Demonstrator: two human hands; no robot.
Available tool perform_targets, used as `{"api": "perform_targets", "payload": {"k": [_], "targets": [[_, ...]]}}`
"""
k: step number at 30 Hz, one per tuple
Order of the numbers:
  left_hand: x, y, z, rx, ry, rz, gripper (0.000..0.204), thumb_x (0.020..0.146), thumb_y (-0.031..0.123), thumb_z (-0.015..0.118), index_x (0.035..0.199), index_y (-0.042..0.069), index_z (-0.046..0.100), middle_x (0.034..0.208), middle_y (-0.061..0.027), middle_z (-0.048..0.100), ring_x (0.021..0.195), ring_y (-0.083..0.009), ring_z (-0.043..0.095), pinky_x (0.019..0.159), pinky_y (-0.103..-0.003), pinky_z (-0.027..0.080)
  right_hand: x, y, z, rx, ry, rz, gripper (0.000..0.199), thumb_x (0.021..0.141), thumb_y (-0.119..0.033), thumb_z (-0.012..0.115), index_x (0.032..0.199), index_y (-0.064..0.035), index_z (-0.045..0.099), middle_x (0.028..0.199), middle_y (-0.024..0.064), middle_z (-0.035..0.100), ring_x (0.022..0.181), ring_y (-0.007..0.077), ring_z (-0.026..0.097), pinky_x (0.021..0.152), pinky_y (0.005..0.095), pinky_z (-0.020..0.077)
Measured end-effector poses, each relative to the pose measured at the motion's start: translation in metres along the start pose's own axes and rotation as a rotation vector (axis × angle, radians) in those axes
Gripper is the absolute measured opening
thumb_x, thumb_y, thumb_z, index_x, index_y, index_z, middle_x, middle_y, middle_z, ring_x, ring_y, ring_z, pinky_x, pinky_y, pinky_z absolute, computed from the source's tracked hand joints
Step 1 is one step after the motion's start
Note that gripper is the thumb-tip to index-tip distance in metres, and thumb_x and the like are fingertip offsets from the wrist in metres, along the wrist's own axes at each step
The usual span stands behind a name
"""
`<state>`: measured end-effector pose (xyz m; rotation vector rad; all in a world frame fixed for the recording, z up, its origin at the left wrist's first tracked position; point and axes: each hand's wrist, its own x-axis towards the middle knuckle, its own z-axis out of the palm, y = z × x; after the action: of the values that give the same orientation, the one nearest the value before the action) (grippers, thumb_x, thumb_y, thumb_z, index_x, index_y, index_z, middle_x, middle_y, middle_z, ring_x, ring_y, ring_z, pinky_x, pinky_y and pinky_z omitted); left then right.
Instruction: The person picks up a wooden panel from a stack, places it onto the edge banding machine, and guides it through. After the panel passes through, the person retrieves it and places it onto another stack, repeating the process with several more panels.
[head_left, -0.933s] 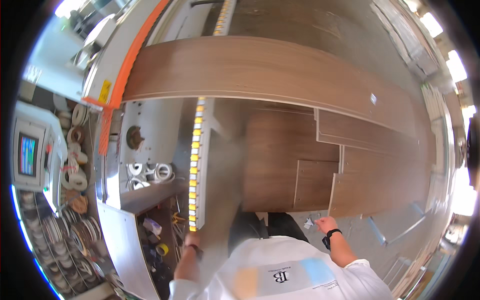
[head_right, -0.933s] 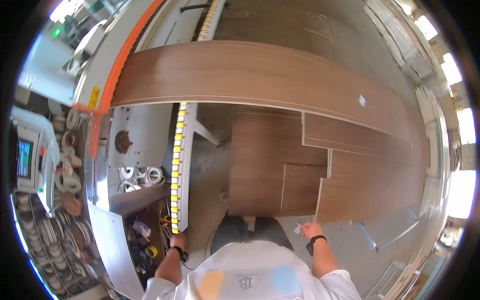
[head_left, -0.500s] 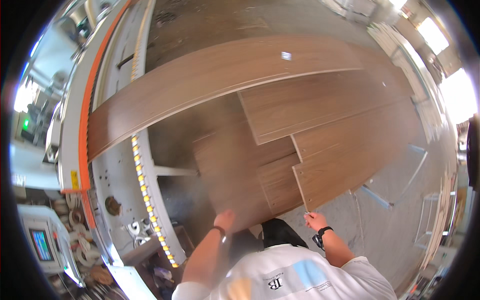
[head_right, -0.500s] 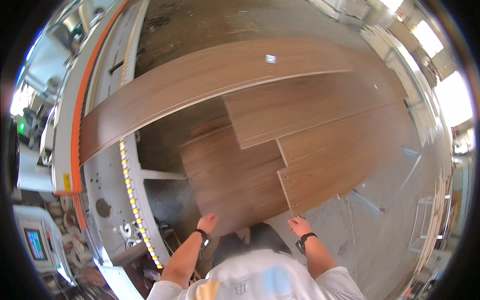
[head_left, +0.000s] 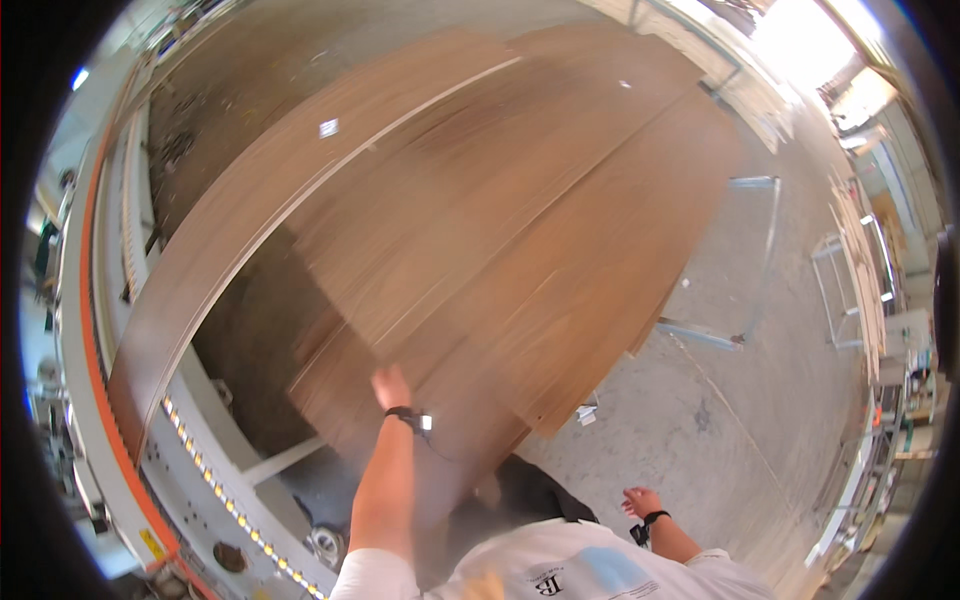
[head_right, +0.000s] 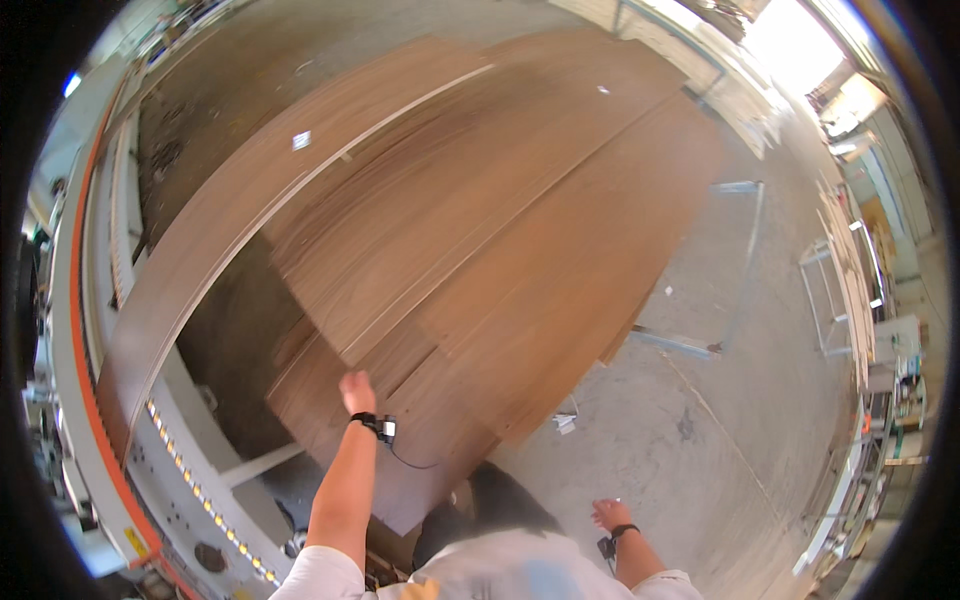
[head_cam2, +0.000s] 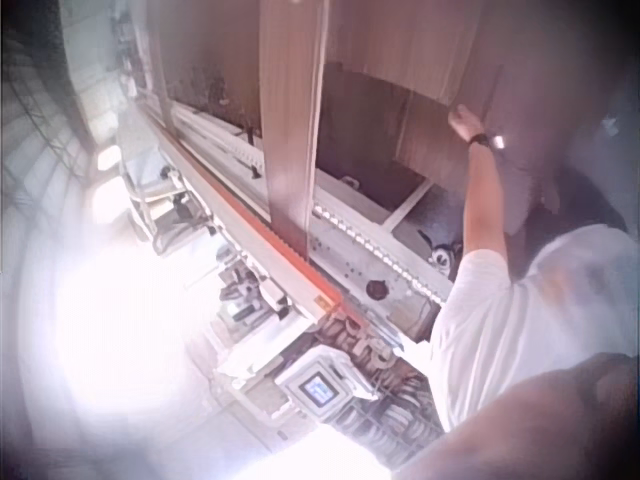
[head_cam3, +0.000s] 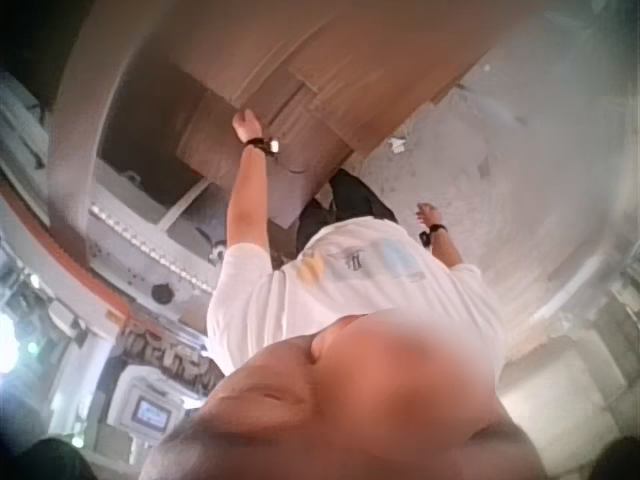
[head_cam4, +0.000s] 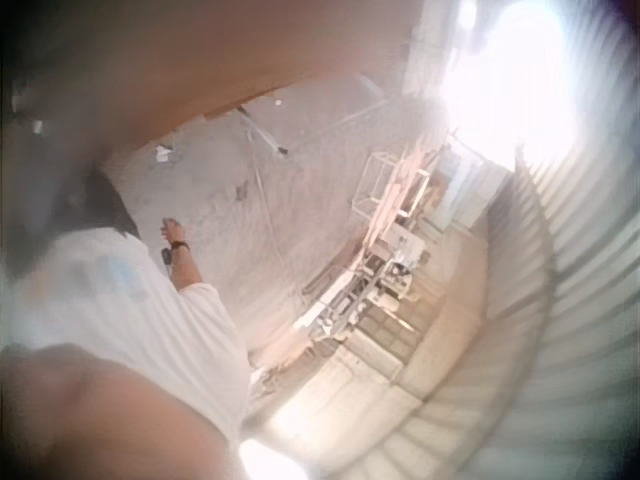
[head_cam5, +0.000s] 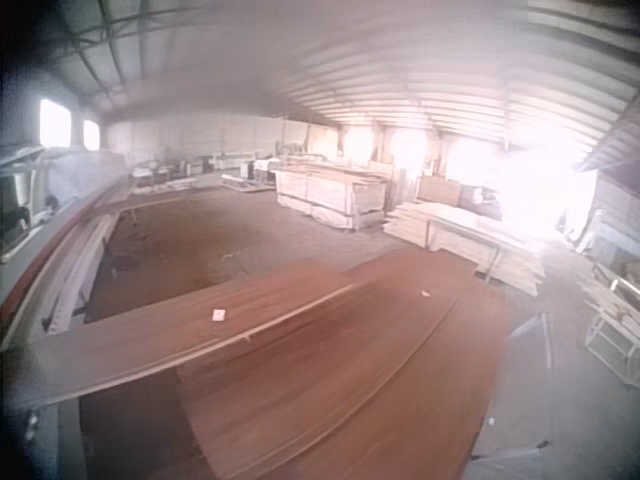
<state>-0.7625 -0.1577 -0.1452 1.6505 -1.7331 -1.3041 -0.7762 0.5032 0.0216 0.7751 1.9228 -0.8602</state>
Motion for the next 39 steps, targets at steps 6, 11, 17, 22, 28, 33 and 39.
{"api": "perform_targets", "payload": {"k": [6,11,17,22,28,33,39], "targets": [[0.128,0.016,-0.029,0.279,0.131,-0.086,0.083,0.088,0.052,0.069,0.134,-0.015,0.05,0.132,-0.0316,0.059,0.121,-0.0433,0.058,0.103,-0.045,0.047,-0.022,0.05,-0.005,0.074,-0.04,0.089,0.032,0.092,-0.031,0.07,0.105,-0.0017,0.068,0.082,0.0118,0.072,0.063,0.0178,0.067,0.056,0.0325,0.0561],[0.16,0.019,-0.032,0.196,-0.029,-0.033,0.081,0.083,0.048,0.078,0.123,-0.019,0.057,0.117,-0.0294,0.068,0.108,-0.0395,0.065,0.091,-0.043,0.052,-0.03,0.041,-0.013,-0.01,-0.012,0.097,0.033,0.093,-0.032,0.068,0.106,-0.0018,0.068,0.084,0.01,0.074,0.065,0.0168,0.068,0.059,0.0307,0.0566],[0.13,0.031,-0.044,-0.092,-0.223,-0.161,0.064,0.08,0.037,0.084,0.113,-0.013,0.061,0.103,-0.0194,0.07,0.083,-0.0271,0.067,0.067,-0.04,0.054,-0.008,0.011,-0.02,-0.114,-0.043,-0.024,0.035,0.096,-0.035,0.065,0.111,-0.0035,0.069,0.09,0.0085,0.074,0.073,0.016,0.069,0.066,0.0319,0.0584],[0.003,0.038,-0.024,-0.057,-0.396,-0.284,0.057,0.081,0.031,0.084,0.119,-0.004,0.061,0.1,-0.0113,0.069,0.076,-0.0203,0.063,0.057,-0.035,0.051,0.001,-0.023,-0.004,-0.156,-0.002,-0.099,0.035,0.096,-0.037,0.064,0.11,-0.0055,0.07,0.089,0.0072,0.075,0.073,0.0159,0.069,0.067,0.031,0.0579],[-0.071,-0.099,-0.084,-0.026,-0.464,0.104,0.051,0.085,0.027,0.08,0.127,0.006,0.059,0.098,-0.0073,0.066,0.072,-0.0203,0.059,0.053,-0.037,0.049,0.021,-0.12,0.069,-0.451,-0.225,-0.419,0.034,0.094,-0.036,0.064,0.106,-0.0045,0.071,0.089,0.0067,0.075,0.075,0.0149,0.07,0.069,0.0309,0.0561],[-0.2,-0.02,-0.092,-0.324,-0.415,-0.461,0.046,0.086,0.021,0.079,0.125,0.005,0.059,0.098,-0.005,0.068,0.069,-0.0164,0.061,0.047,-0.029,0.047,0.031,-0.183,0.06,-0.398,-0.078,-0.568,0.035,0.094,-0.038,0.062,0.095,-0.0042,0.071,0.083,0.0064,0.073,0.075,0.018,0.068,0.072,0.0351,0.0528],[-0.255,-0.005,-0.211,-0.37,-0.268,-0.402,0.03,0.087,0.013,0.076,0.113,0.002,0.065,0.094,-0.0047,0.071,0.067,-0.0151,0.066,0.047,-0.028,0.05,0.022,-0.299,0.096,-0.001,-0.047,-0.614,0.039,0.097,-0.043,0.06,0.103,-0.0051,0.067,0.087,0.0044,0.073,0.074,0.0146,0.066,0.063,0.0328,0.0522]]}}
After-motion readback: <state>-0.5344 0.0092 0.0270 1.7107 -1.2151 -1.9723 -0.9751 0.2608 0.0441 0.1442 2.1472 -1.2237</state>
